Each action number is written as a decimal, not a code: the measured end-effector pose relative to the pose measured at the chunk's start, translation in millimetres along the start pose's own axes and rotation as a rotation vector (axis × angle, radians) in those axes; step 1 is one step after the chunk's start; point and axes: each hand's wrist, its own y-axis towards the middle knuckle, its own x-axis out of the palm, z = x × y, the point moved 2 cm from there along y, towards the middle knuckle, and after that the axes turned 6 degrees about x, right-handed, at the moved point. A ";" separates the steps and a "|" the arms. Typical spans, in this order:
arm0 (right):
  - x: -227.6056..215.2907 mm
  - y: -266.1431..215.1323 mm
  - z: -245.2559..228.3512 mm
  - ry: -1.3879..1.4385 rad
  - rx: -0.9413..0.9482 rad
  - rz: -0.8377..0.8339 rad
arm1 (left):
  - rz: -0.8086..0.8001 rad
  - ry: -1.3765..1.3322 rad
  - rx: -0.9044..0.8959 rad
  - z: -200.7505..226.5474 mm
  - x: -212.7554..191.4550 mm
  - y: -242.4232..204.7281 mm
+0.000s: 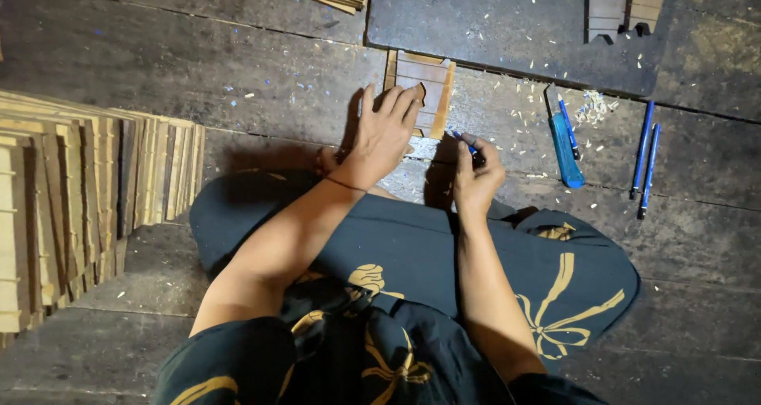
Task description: Marking wooden slats using a template and a pen for layout and preparation.
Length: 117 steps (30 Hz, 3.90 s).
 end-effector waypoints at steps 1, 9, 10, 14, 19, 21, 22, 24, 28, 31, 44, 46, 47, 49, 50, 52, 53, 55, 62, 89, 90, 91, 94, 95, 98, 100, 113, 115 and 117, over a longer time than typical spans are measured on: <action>0.2 -1.3 0.7 -0.002 0.000 -0.001 | 0.000 -0.002 -0.001 0.5 11.7 -0.6; 7.7 5.6 6.0 0.097 0.100 0.052 | 0.073 -0.032 -0.052 -10.1 50.2 3.9; 11.0 10.3 4.5 0.098 0.101 0.050 | 0.071 -0.032 -0.053 -9.8 51.9 4.1; 27.8 34.4 7.0 0.202 0.042 0.039 | 0.108 -0.066 -0.085 -5.3 42.8 3.6; 59.5 75.4 9.7 0.297 -0.014 -0.020 | 0.113 -0.085 -0.096 -6.3 42.5 5.4; 74.4 88.4 11.1 0.339 -0.034 -0.064 | 0.141 -0.057 -0.100 -5.3 42.1 6.8; 81.3 91.9 14.9 0.338 -0.036 -0.067 | 0.143 -0.057 -0.104 -4.5 41.2 6.2; 95.6 97.9 23.2 0.343 -0.031 -0.098 | 0.206 0.018 -0.089 -2.1 38.4 4.4; 109.5 104.0 19.0 0.319 -0.059 -0.141 | 0.256 0.035 -0.100 -3.4 40.0 4.9; 114.1 102.3 14.7 0.282 -0.071 -0.162 | 0.187 0.021 -0.094 -2.9 37.4 4.2; 103.0 130.8 -13.6 -0.351 -0.293 -0.253 | 0.211 -0.074 -0.118 -11.3 46.5 5.0; 104.5 133.4 -20.4 -0.362 -0.349 -0.288 | 0.244 -0.076 -0.106 -10.7 48.1 5.2; 106.4 135.9 -19.0 -0.402 -0.365 -0.294 | 0.260 -0.057 -0.113 -10.3 49.9 5.7; 108.3 139.9 -15.6 -0.442 -0.379 -0.299 | 0.274 -0.039 -0.120 -10.9 51.4 5.4; 107.3 141.5 -13.7 -0.458 -0.401 -0.305 | 0.251 -0.049 -0.118 -10.9 51.8 5.5; 105.5 144.3 -14.3 -0.478 -0.424 -0.309 | 0.229 -0.062 -0.115 -10.9 53.4 6.1; 105.1 145.6 -16.0 -0.490 -0.383 -0.339 | 0.196 -0.057 -0.118 -11.0 55.1 6.6; 104.7 151.2 -16.2 -0.500 -0.343 -0.369 | 0.164 -0.050 -0.120 -9.9 56.5 6.7; 105.8 181.1 -12.2 -0.662 -0.334 -0.493 | 0.150 -0.057 -0.132 -9.5 51.7 7.3; 47.3 95.7 -33.1 -0.309 -0.355 -0.159 | 0.168 -0.112 -0.201 -9.0 39.6 11.3; 37.1 79.5 -26.3 -0.104 -0.123 -0.099 | 0.161 -0.148 -0.214 -10.0 35.7 9.6; 37.7 70.9 -18.1 -0.107 -0.126 -0.098 | 0.165 -0.150 -0.214 -12.7 38.4 11.2; 41.2 47.5 -1.4 0.040 -0.083 -0.024 | 0.154 -0.240 -0.218 -20.6 44.5 12.0; 44.1 43.1 -4.1 0.016 -0.133 -0.021 | 0.145 -0.218 -0.209 -22.5 45.0 12.5; 53.5 39.9 -15.0 -0.022 -0.258 -0.022 | 0.098 -0.220 -0.202 -26.9 48.2 15.2; 59.5 40.1 -17.9 -0.033 -0.331 -0.032 | 0.059 -0.240 -0.212 -29.4 45.2 16.3; 80.1 44.7 2.0 -0.136 -0.547 -0.008 | -0.070 -0.199 -0.277 -37.8 18.2 19.5; 82.2 47.1 -0.6 -0.105 -0.519 -0.026 | -0.075 -0.211 -0.288 -41.2 20.3 20.5; 80.8 48.6 1.3 -0.108 -0.518 -0.025 | -0.065 -0.223 -0.272 -40.2 20.7 19.4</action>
